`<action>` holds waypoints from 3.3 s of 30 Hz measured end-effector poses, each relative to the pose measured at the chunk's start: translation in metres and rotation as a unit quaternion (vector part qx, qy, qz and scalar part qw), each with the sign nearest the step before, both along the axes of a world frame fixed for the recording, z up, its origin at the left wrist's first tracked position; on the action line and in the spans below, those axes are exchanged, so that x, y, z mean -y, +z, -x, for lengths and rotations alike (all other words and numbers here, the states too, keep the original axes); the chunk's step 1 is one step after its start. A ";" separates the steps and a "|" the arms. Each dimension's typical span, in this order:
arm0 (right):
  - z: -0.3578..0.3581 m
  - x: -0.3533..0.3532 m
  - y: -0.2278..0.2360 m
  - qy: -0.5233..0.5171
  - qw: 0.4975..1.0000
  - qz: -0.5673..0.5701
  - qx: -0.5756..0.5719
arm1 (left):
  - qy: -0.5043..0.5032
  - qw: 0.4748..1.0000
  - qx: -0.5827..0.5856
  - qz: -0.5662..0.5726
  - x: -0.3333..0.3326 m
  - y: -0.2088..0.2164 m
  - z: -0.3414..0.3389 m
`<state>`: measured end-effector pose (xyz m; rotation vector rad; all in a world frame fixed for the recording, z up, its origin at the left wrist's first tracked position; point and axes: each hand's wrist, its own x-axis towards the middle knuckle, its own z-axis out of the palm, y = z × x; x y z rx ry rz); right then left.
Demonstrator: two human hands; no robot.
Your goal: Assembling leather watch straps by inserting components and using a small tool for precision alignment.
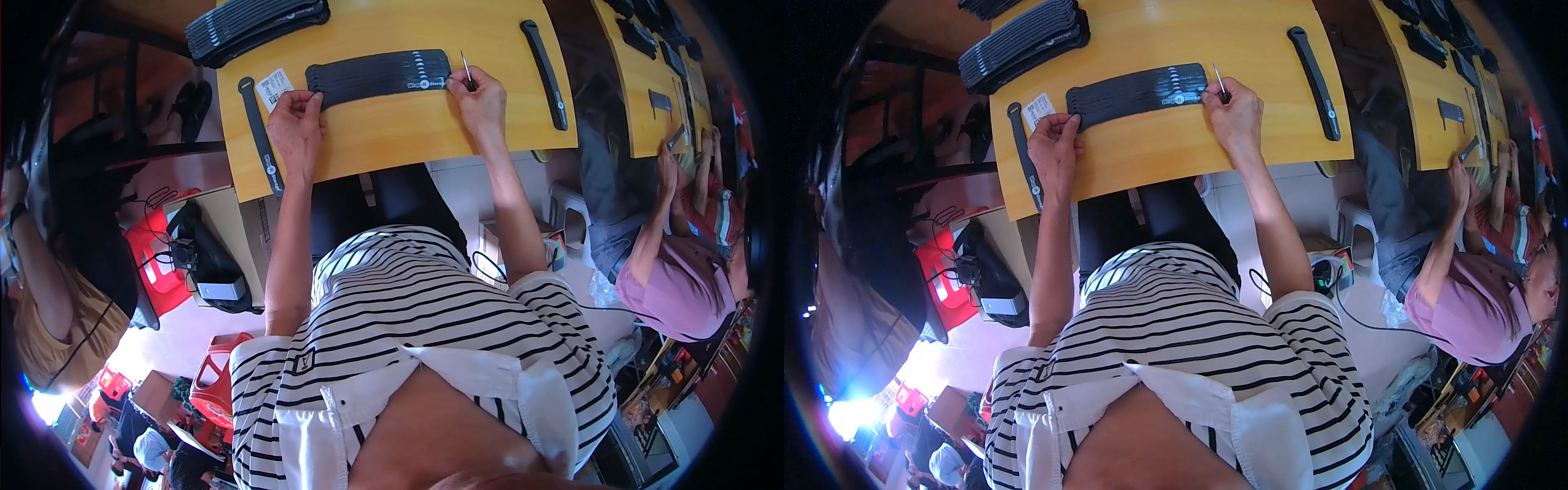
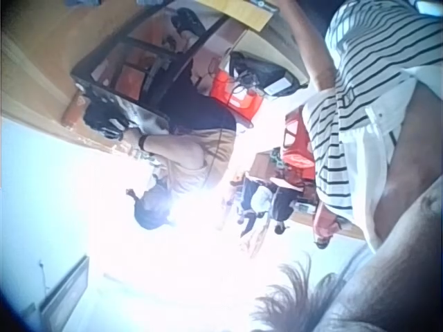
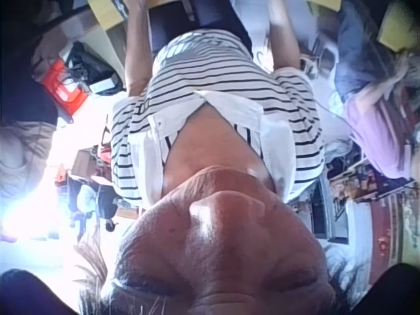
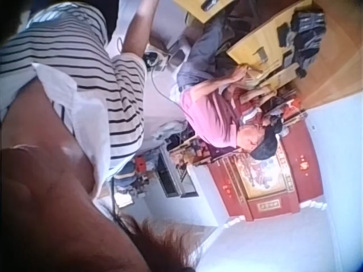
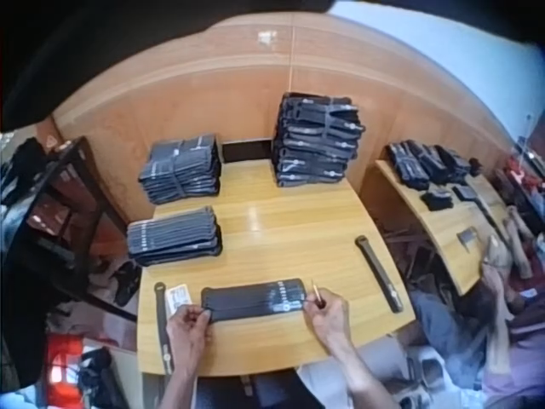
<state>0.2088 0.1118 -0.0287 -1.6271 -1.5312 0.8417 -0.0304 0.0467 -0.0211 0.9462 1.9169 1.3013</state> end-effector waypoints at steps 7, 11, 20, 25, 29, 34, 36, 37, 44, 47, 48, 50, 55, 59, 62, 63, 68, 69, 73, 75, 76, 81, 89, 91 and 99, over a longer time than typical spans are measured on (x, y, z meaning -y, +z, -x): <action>0.002 0.001 0.007 -0.004 1.000 0.007 0.009 | 0.003 1.000 -0.007 0.001 -0.001 -0.001 -0.001; 0.003 0.000 0.006 -0.005 1.000 0.000 0.023 | 0.005 1.000 -0.013 0.005 -0.001 -0.001 -0.001; 0.005 -0.001 0.002 -0.018 0.999 0.001 0.029 | 0.009 0.999 -0.024 -0.028 -0.002 -0.007 0.001; 0.005 0.001 0.007 -0.015 0.999 0.002 0.035 | 0.009 1.000 -0.026 -0.008 -0.001 -0.002 -0.001; 0.004 0.001 0.004 -0.011 1.000 -0.001 0.013 | 0.001 0.999 -0.048 0.010 0.000 -0.001 -0.002; 0.006 0.002 0.006 -0.015 0.999 -0.009 0.028 | 0.012 0.998 -0.056 0.001 -0.002 -0.004 -0.002; 0.006 0.003 0.009 -0.016 0.999 -0.010 0.030 | 0.019 0.998 -0.057 -0.008 -0.002 -0.001 -0.002; 0.007 0.003 0.011 -0.016 0.999 -0.010 0.035 | 0.020 0.998 -0.056 -0.008 -0.003 -0.001 -0.002; 0.008 0.002 0.010 -0.019 0.999 -0.004 0.037 | 0.026 0.997 -0.067 0.008 -0.004 -0.004 -0.001; 0.008 0.003 0.009 -0.021 0.999 -0.017 0.043 | 0.032 0.995 -0.093 0.009 -0.005 -0.010 0.000; 0.008 0.003 0.008 -0.021 0.999 -0.018 0.043 | 0.032 0.995 -0.093 0.008 -0.005 -0.011 0.000; 0.008 0.002 0.007 -0.025 0.998 -0.025 0.050 | 0.031 0.994 -0.102 0.013 -0.005 -0.011 0.000; 0.010 0.002 0.006 -0.027 0.998 -0.027 0.053 | 0.030 0.990 -0.139 0.013 -0.006 -0.012 0.002; 0.011 0.002 0.007 -0.034 0.997 -0.023 0.063 | 0.033 0.982 -0.187 -0.020 -0.007 -0.017 0.000; 0.008 0.000 0.004 -0.033 0.997 -0.025 0.070 | 0.044 0.980 -0.195 -0.019 -0.006 -0.013 -0.005; 0.008 -0.001 0.003 -0.033 0.997 -0.028 0.069 | 0.044 0.979 -0.196 -0.022 -0.007 -0.015 -0.003; 0.007 -0.006 -0.003 -0.026 0.995 -0.024 0.089 | 0.054 0.988 -0.142 -0.029 -0.010 -0.023 0.006; 0.006 -0.007 -0.003 -0.026 0.995 -0.029 0.088 | 0.055 0.988 -0.143 -0.034 -0.010 -0.023 0.006; -0.007 -0.017 -0.010 -0.003 0.999 0.035 0.016 | 0.041 0.999 -0.006 -0.028 -0.008 -0.018 0.014; -0.020 -0.025 -0.011 0.019 0.993 0.091 -0.071 | 0.035 0.996 0.074 -0.042 -0.005 -0.010 0.016; -0.025 -0.025 -0.008 0.004 0.998 0.052 -0.025 | 0.027 0.998 0.032 -0.048 0.002 -0.006 0.016; -0.015 -0.042 0.015 -0.011 0.984 -0.064 0.163 | -0.023 0.947 -0.287 -0.140 -0.010 -0.007 0.003; 0.048 -0.056 -0.005 0.034 0.913 -0.196 0.356 | -0.151 0.832 -0.528 -0.081 -0.043 -0.029 -0.044; 0.054 -0.055 -0.013 0.037 0.900 -0.214 0.377 | -0.158 0.829 -0.532 -0.070 -0.044 -0.035 -0.043; 0.052 -0.057 -0.017 0.037 0.866 -0.248 0.432 | -0.183 0.833 -0.519 -0.051 -0.043 -0.033 -0.042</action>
